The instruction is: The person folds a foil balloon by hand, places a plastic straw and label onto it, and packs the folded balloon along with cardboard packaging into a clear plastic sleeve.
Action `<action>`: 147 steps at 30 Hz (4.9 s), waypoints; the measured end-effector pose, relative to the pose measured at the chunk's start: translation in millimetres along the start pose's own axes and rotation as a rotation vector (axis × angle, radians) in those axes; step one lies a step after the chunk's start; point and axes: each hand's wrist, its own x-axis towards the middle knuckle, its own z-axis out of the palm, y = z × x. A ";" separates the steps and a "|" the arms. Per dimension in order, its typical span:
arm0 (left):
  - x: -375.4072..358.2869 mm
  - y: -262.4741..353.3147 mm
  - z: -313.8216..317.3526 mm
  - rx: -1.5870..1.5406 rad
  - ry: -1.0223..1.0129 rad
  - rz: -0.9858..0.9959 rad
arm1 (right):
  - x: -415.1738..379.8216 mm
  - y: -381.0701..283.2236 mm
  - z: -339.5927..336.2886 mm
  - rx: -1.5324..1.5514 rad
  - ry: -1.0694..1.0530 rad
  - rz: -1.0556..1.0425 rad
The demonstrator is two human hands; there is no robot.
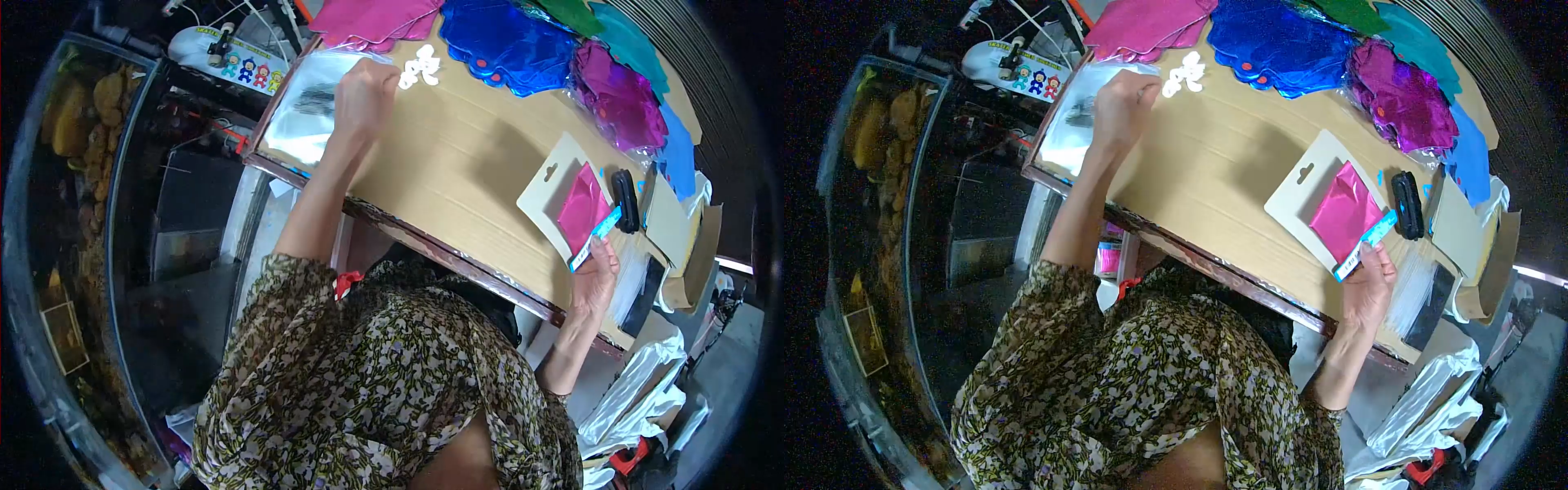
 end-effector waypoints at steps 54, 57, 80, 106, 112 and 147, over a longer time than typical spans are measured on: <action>-10.8 186.0 29.3 -1.168 -0.971 -0.296 | -1.3 -11.6 14.5 -0.125 0.033 -0.168; -26.1 179.7 32.7 -1.185 -1.053 -0.458 | -0.2 -11.5 9.6 -0.370 0.074 -0.124; -63.9 21.4 -71.5 -0.336 -0.154 -0.153 | 15.8 8.9 -14.0 -0.141 -0.148 -0.049; -41.4 105.0 -42.7 0.251 -0.107 0.350 | 11.3 -11.0 -69.6 -0.011 -0.020 -0.204; -73.9 131.7 10.6 0.029 -0.390 0.240 | -7.0 -20.7 -70.0 0.014 0.042 -0.198; -36.2 122.5 48.6 -0.317 -0.707 0.031 | -24.4 -22.2 -51.1 0.236 0.174 -0.179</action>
